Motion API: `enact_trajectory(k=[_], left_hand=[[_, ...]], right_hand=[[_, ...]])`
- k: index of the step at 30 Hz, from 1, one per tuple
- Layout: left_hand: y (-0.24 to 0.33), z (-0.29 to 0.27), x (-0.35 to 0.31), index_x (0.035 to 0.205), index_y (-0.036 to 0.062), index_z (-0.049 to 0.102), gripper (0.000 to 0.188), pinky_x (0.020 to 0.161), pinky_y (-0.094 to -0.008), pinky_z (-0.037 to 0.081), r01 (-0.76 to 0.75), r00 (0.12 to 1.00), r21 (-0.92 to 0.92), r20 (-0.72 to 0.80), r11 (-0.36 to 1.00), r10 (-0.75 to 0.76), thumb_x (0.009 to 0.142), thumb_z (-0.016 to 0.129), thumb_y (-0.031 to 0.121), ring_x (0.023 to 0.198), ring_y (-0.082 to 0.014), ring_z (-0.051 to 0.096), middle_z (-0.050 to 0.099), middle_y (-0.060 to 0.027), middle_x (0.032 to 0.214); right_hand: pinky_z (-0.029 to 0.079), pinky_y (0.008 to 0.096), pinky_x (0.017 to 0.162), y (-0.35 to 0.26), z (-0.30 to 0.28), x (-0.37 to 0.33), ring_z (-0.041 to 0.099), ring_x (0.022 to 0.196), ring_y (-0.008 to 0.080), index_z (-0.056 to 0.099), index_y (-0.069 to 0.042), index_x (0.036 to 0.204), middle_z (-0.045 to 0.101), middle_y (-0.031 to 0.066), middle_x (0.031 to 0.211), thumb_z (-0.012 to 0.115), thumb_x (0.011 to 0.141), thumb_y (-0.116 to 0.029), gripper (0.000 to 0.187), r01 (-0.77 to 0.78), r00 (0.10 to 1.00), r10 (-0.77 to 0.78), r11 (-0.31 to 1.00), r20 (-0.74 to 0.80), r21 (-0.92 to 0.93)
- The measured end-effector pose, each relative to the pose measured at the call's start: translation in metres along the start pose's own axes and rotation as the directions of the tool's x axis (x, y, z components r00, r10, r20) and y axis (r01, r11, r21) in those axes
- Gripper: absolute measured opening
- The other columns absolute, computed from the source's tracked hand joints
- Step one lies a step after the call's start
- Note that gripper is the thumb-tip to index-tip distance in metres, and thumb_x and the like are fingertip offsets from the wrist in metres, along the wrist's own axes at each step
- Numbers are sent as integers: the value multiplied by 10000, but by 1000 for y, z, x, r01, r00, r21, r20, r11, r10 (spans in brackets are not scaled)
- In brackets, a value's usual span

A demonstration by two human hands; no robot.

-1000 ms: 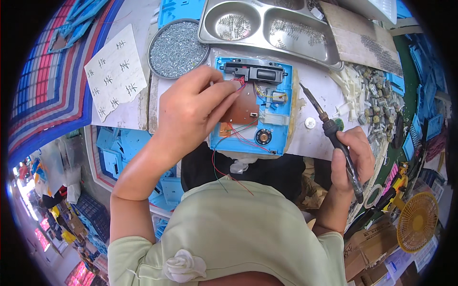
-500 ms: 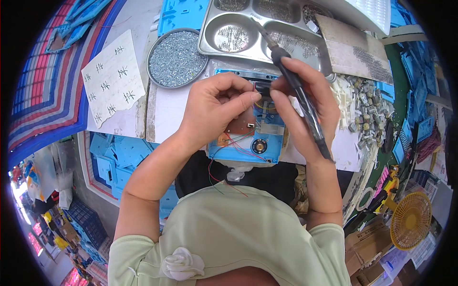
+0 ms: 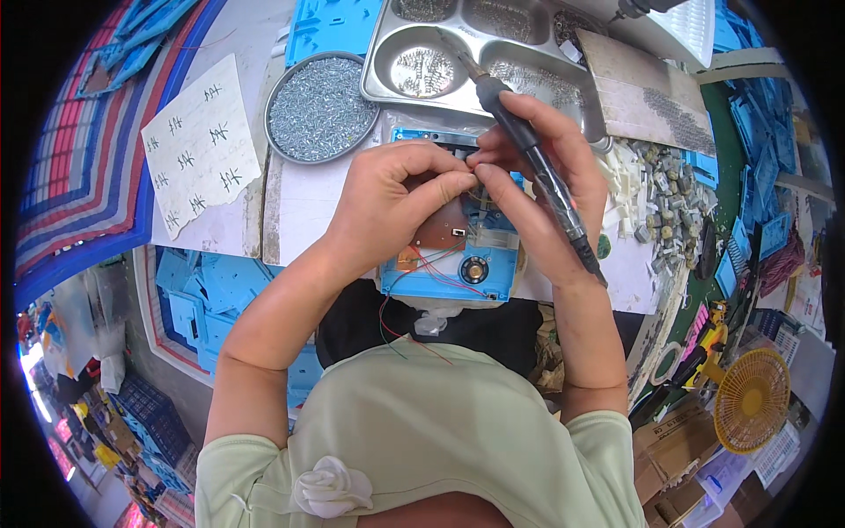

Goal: The recorder is assembling an electronic device by installing internal components, soldering wires, and screwing the casing shut.

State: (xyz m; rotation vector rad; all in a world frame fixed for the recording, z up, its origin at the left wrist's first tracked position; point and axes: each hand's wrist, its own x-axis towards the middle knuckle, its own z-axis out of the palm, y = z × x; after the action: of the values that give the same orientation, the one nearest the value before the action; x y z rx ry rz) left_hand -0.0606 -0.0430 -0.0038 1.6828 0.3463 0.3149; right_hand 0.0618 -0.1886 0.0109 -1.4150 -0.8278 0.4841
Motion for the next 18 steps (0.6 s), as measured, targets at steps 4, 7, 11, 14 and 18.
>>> enact_trajectory(k=[4, 7, 11, 14, 18], left_hand=[[5, -1, -1, 947, -30, 752, 105, 726, -275, 525, 99, 995, -106, -5, 989, -100, 926, 726, 69, 784, -116, 648, 732, -60, 885], [5, -1, -1, 952, -34, 744, 104, 718, -267, 516, 143, 989, -157, -18, 977, -148, 932, 722, 66, 781, -101, 628, 717, -42, 886], [-5, -3, 1, 942, -29, 727, 84, 742, -262, 508, 60, 998, -105, 17, 993, -58, 931, 720, 54, 810, -98, 624, 695, -40, 893], [-4, -4, 2, 922, -21, 714, 68, 759, -266, 505, 44, 997, -86, 74, 995, -37, 929, 716, 47, 832, -102, 624, 683, -45, 899], [-4, -4, 2, 916, -17, 706, 59, 759, -266, 501, 23, 997, -30, 69, 999, -21, 922, 712, 42, 827, -110, 623, 678, -49, 896]], right_hand=[[585, 301, 879, -2, 1, 0, 700, 977, 166, 567, -22, 1381, 683, 96, 1069, 724, 844, 109, 574, -7, 1000, 5, 998, -25, -57], [569, 261, 844, 2, 5, -1, 692, 917, 121, 575, -67, 1388, 675, 87, 1056, 709, 865, 78, 560, 1, 997, -8, 996, -72, -93], [563, 262, 842, 3, 5, -2, 687, 915, 122, 575, -61, 1383, 672, 79, 1053, 719, 857, 75, 562, -6, 998, 3, 999, -68, -45], [557, 260, 843, 2, 6, 0, 682, 915, 117, 576, -56, 1379, 673, 73, 1045, 720, 856, 75, 559, -37, 997, 40, 998, -64, 43], [549, 253, 835, 7, 1, 0, 674, 906, 109, 584, -60, 1368, 677, 56, 1019, 727, 856, 72, 548, 75, 990, -80, 996, -114, -55]])
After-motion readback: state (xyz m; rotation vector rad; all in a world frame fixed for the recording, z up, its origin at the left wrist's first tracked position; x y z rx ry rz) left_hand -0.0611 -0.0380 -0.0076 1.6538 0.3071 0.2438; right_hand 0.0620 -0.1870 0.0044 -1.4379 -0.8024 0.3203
